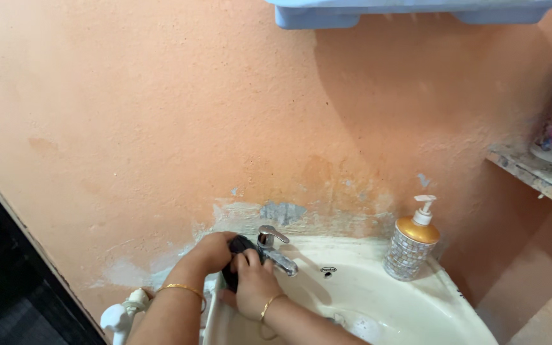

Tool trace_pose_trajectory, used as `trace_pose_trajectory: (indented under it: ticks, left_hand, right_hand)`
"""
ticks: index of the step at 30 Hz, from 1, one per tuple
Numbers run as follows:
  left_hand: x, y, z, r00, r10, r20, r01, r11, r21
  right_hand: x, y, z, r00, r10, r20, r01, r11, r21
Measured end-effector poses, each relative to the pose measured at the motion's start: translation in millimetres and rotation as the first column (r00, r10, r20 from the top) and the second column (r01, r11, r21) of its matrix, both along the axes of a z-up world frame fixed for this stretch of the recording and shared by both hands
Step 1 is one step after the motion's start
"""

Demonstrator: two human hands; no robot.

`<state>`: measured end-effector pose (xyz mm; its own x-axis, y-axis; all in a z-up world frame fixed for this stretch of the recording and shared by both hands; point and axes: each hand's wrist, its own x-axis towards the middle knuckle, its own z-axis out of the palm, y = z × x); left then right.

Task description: The person cleans a bathroom sink and faucet using a black scrubbing brush and liquid soap, rinsing with water and wiping parts with their hands.

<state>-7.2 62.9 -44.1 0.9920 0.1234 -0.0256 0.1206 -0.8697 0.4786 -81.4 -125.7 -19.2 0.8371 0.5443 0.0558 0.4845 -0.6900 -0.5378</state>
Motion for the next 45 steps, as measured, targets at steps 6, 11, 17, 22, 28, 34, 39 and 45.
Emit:
trace_pose_trajectory:
  ticks: [6,11,17,22,28,34,39,45]
  left_hand:
    - [-62,22,18,0.942,-0.075,-0.327,-0.019,0.961,-0.275]
    - [-89,-16,20,0.747,-0.311,-0.587,0.122,0.933,-0.339]
    - [-72,-23,41,0.680,-0.176,-0.712,0.146,0.984,-0.104]
    - [-69,-52,37,0.767,-0.135,-0.627,0.074,0.990,-0.122]
    - [-45,-100,12,0.644,-0.291,-0.708,0.204,0.957,-0.208]
    - [-36,-141,8,0.679,-0.372,-0.633,0.493,0.870,0.018]
    - [-26,-121,1,0.706,-0.389,-0.592,0.552,0.825,0.116]
    - [-26,-117,-21,0.748,-0.356,-0.560,0.488,0.867,0.100]
  right_hand:
    - [-30,-40,-105,0.857,0.400,0.325,-0.405,0.913,-0.058]
    - [-53,-66,-106,0.994,0.096,-0.047,-0.101,0.987,-0.122]
    - [-75,-77,-20,0.931,0.251,-0.264,-0.302,0.937,-0.174]
    - [-37,-208,-61,0.798,0.524,-0.299,-0.550,0.835,-0.002]
    - [16,-282,-60,0.943,-0.037,-0.331,-0.225,0.663,-0.714]
    - [-13,-196,-122,0.877,0.187,-0.443,-0.304,0.929,-0.211]
    - [16,-268,-84,0.947,-0.237,-0.217,-0.057,0.540,-0.840]
    - [37,-153,-167,0.914,-0.165,-0.371,-0.104,0.788,-0.607]
